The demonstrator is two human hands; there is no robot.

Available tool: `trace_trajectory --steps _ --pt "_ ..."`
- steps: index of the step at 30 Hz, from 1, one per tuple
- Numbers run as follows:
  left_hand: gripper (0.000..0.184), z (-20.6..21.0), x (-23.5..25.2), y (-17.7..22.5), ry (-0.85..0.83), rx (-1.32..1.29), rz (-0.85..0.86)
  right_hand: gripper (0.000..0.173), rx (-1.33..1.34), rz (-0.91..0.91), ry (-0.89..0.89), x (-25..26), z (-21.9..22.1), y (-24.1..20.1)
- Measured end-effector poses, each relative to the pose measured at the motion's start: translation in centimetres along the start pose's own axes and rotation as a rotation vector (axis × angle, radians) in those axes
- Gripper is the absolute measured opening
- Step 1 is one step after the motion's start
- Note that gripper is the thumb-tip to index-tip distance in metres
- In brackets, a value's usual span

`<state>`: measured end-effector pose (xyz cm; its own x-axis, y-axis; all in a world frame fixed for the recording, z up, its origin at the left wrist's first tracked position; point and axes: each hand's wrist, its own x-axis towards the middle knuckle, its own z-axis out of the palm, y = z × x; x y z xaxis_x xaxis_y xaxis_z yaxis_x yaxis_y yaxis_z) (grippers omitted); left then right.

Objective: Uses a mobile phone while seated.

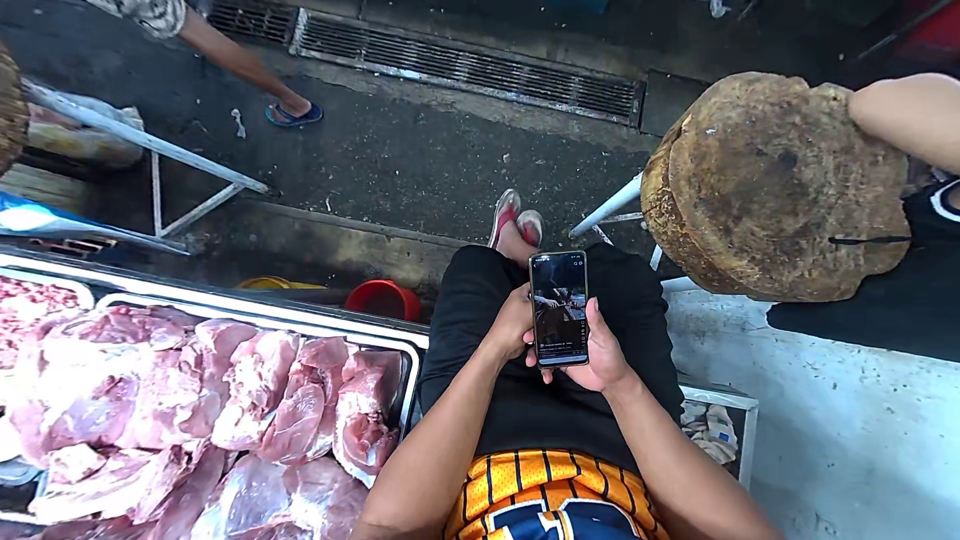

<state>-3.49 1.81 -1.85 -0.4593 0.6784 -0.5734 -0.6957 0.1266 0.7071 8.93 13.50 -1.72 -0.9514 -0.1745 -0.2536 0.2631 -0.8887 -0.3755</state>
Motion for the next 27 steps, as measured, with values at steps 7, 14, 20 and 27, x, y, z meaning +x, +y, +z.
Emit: trace_trajectory --steps 7,14,20,27 --pt "0.006 0.16 0.08 -0.09 0.005 0.02 -0.019 0.085 -0.011 -0.001 0.006 -0.28 -0.37 0.09" --pt "0.011 -0.23 0.4 -0.41 0.007 0.085 0.004 0.085 -0.03 0.0 0.017 -0.41 -0.7 0.25" --pt "0.011 -0.48 -0.12 -0.28 0.017 0.058 0.006 0.086 -0.038 0.016 0.024 -0.15 -0.32 0.44" --pt "0.009 0.08 -0.11 0.29 0.0 -0.013 -0.029 0.087 -0.026 0.0 0.015 0.1 0.2 0.0"
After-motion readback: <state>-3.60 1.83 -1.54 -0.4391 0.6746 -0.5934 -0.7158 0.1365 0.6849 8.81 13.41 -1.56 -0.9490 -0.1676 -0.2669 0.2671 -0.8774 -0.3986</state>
